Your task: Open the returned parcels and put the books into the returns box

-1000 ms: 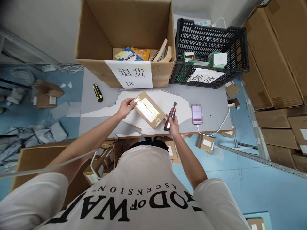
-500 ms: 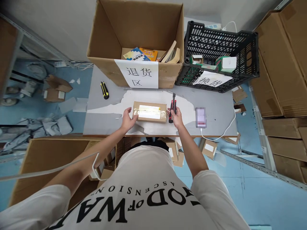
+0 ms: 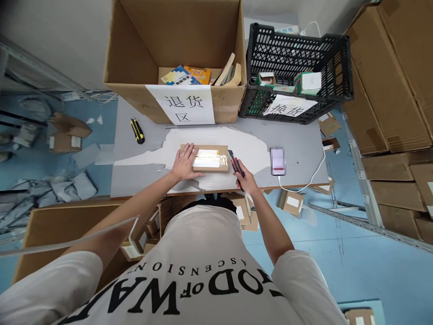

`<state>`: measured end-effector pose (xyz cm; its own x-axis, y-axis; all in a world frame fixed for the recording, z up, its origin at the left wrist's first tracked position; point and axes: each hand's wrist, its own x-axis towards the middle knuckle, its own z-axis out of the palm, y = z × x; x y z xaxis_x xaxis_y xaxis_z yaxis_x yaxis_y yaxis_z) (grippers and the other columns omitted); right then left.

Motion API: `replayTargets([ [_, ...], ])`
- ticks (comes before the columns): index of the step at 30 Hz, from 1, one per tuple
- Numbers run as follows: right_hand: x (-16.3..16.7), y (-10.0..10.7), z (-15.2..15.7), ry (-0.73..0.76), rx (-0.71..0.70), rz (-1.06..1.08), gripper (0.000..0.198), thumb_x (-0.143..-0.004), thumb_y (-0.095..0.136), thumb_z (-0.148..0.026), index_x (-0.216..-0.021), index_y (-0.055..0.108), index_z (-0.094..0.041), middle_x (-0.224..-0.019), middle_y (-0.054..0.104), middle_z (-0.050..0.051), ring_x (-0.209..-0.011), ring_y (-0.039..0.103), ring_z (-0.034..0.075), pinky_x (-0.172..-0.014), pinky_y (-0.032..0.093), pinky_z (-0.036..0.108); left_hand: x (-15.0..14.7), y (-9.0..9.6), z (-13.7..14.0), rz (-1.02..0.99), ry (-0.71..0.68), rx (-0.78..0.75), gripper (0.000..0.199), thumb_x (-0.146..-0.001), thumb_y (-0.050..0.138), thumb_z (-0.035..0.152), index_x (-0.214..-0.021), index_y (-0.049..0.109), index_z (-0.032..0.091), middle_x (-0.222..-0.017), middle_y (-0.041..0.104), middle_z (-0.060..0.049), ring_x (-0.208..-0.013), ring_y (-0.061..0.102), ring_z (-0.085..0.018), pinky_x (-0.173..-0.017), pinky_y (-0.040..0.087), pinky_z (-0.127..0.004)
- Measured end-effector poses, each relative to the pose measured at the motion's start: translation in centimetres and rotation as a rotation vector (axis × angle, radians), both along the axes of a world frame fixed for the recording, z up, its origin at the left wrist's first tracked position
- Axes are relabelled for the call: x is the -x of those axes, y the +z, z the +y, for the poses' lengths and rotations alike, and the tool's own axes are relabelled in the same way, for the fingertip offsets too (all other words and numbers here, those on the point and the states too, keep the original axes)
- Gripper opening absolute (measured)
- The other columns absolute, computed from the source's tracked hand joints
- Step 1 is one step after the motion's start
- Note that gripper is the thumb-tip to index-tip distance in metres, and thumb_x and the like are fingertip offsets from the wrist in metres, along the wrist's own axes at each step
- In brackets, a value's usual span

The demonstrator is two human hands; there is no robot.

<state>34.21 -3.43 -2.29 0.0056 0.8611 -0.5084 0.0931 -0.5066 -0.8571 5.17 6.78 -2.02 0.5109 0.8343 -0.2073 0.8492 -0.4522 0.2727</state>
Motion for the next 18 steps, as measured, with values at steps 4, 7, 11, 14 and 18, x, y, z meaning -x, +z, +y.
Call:
replayTargets([
  [4, -0.3, 0.4, 0.1, 0.013, 0.017, 0.014, 0.078, -0.082, 0.058, -0.041, -0.152, 0.023, -0.034, -0.098, 0.063, 0.003, -0.051, 0.052, 0.007, -0.041, 0.050, 0.022, -0.1, -0.3, 0.0, -0.043, 0.031, -0.009, 0.118, -0.063, 0.058, 0.080, -0.151, 0.022, 0.011, -0.158, 0.016, -0.021, -0.146, 0.009, -0.040, -0.114, 0.009, -0.058],
  [7, -0.5, 0.9, 0.2, 0.021, 0.028, -0.023, 0.077, -0.081, 0.060, -0.038, -0.150, 0.028, -0.035, -0.096, 0.064, 0.002, -0.050, 0.052, 0.006, -0.040, 0.051, 0.022, -0.1, -0.5, 0.0, -0.065, 0.045, -0.017, 0.115, -0.064, 0.059, 0.078, -0.151, 0.024, 0.012, -0.158, 0.018, -0.021, -0.146, 0.010, -0.040, -0.114, 0.010, -0.057],
  [11, -1.0, 1.7, 0.5, 0.061, 0.048, -0.071, 0.073, -0.081, 0.060, -0.035, -0.149, 0.031, -0.035, -0.085, 0.063, -0.001, -0.046, 0.051, 0.006, -0.037, 0.048, 0.021, -0.3, -0.5, -0.3, -0.074, 0.063, -0.029, 0.113, -0.065, 0.058, 0.078, -0.150, 0.027, 0.012, -0.158, 0.019, -0.021, -0.146, 0.011, -0.039, -0.114, 0.013, -0.056],
  [14, -1.8, 2.4, 1.0, 0.136, 0.057, -0.123, 0.069, -0.084, 0.058, -0.033, -0.148, 0.033, -0.035, -0.069, 0.057, -0.004, -0.042, 0.048, 0.006, -0.036, 0.046, 0.020, -0.6, -0.5, -0.5, -0.080, 0.084, -0.024, 0.113, -0.065, 0.057, 0.080, -0.150, 0.028, 0.012, -0.157, 0.019, -0.022, -0.146, 0.011, -0.040, -0.113, 0.015, -0.057],
  [18, -3.2, 3.1, 1.3, 0.264, 0.058, -0.163, 0.068, -0.085, 0.057, -0.031, -0.148, 0.033, -0.034, -0.063, 0.053, -0.006, -0.040, 0.046, 0.006, -0.037, 0.045, 0.021, -0.8, -0.6, -0.8, -0.062, 0.094, -0.009, 0.115, -0.064, 0.056, 0.081, -0.150, 0.026, 0.012, -0.158, 0.017, -0.022, -0.146, 0.009, -0.040, -0.112, 0.016, -0.059],
])
